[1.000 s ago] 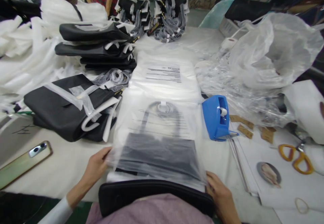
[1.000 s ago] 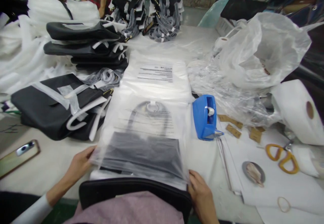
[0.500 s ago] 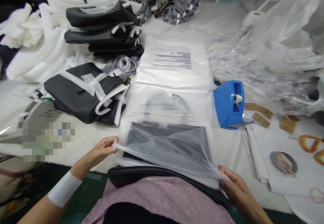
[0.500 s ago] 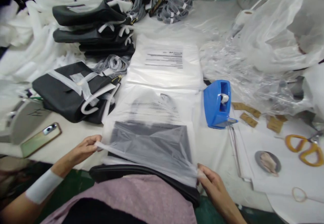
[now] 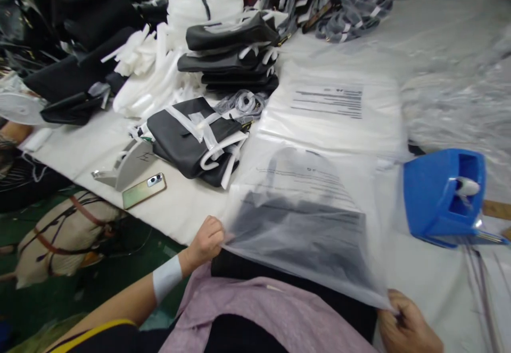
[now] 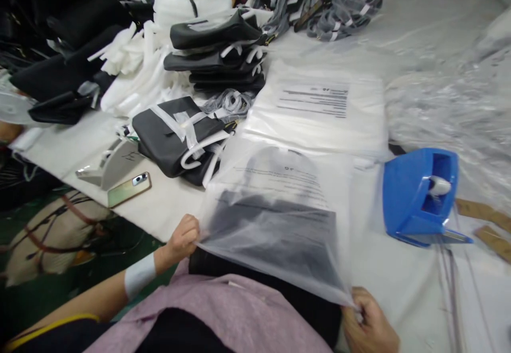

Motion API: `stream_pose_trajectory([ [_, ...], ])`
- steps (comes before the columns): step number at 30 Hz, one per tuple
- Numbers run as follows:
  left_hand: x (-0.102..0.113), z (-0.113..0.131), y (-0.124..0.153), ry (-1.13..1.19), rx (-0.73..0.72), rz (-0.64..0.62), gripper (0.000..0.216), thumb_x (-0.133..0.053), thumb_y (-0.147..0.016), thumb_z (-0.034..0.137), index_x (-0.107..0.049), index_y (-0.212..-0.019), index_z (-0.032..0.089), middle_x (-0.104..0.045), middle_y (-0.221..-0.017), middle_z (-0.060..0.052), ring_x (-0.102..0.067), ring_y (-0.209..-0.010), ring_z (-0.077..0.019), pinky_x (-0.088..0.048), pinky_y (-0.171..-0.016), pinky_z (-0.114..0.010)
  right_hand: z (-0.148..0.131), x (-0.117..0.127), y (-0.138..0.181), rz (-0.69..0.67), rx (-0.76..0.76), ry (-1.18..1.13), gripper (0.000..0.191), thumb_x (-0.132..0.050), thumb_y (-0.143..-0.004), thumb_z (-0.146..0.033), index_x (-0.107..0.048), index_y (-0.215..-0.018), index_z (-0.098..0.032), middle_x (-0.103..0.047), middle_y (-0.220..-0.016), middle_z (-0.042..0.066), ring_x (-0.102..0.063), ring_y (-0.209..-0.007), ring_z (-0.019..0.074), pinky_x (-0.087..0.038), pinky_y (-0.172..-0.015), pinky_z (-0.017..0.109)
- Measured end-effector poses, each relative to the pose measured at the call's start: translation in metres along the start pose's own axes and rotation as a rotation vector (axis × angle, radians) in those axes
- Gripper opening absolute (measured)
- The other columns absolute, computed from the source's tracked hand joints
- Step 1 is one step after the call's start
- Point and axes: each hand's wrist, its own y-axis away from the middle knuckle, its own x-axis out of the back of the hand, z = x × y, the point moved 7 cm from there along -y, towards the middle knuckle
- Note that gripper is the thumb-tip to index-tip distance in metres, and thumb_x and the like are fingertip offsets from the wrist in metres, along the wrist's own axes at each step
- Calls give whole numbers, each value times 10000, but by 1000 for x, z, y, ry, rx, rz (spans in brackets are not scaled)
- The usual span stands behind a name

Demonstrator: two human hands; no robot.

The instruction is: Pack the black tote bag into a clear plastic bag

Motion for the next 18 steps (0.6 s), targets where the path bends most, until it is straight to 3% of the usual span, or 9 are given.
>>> stream_pose_trajectory([
  [3,-4,-10,20,67,-98,44,134,-549,-863,114,-487,-795,211,-557,-814,-32,-532,-859,-185,-461,-784,-346,-4,-11,4,-29,372,28,155,-491,-892,-312,-488,-749,-253,-631,-743,21,-623,-639,162,-500,-567,244],
  [5,-2,-19,27,90,-98,-20,107,-494,-884,103,-499,-926,202,-587,-948,-75,-551,-982,-202,-491,-852,-373,0,-17,8,-119,540,2,87,-481,-883,-225,-502,-802,-247,-625,-771,24,-637,-677,165,-524,-594,250],
  [7,-1,-28,29,109,-85,-134,190,-416,-895,70,-490,-1023,191,-588,-1036,-106,-544,-1069,-211,-487,-924,-400,5,-19,8,-191,608,7,106,-464,-865,-148,-517,-881,-238,-625,-813,33,-648,-720,169,-540,-622,256],
  [11,-7,-39,21,105,-49,-286,257,-381,-873,50,-495,-1054,191,-590,-1070,-116,-548,-1078,-215,-490,-936,-398,15,-21,0,-187,531,123,185,-447,-863,-158,-505,-1030,-214,-620,-832,47,-661,-710,185,-556,-622,270],
  [15,-19,-57,11,4,148,-202,247,-410,-846,95,-505,-1049,198,-585,-947,-67,-571,-889,-192,-515,-794,-341,22,-28,-9,-178,366,288,434,-413,-873,-169,-426,-1307,-157,-656,-956,91,-689,-752,196,-563,-630,271],
  [18,-27,-62,10,-14,252,-147,306,-418,-824,113,-494,-1108,200,-581,-982,-58,-577,-901,-189,-499,-804,-336,20,-31,-13,-204,363,296,446,-390,-872,-152,-471,-1310,-167,-673,-907,78,-692,-770,200,-566,-671,282],
])
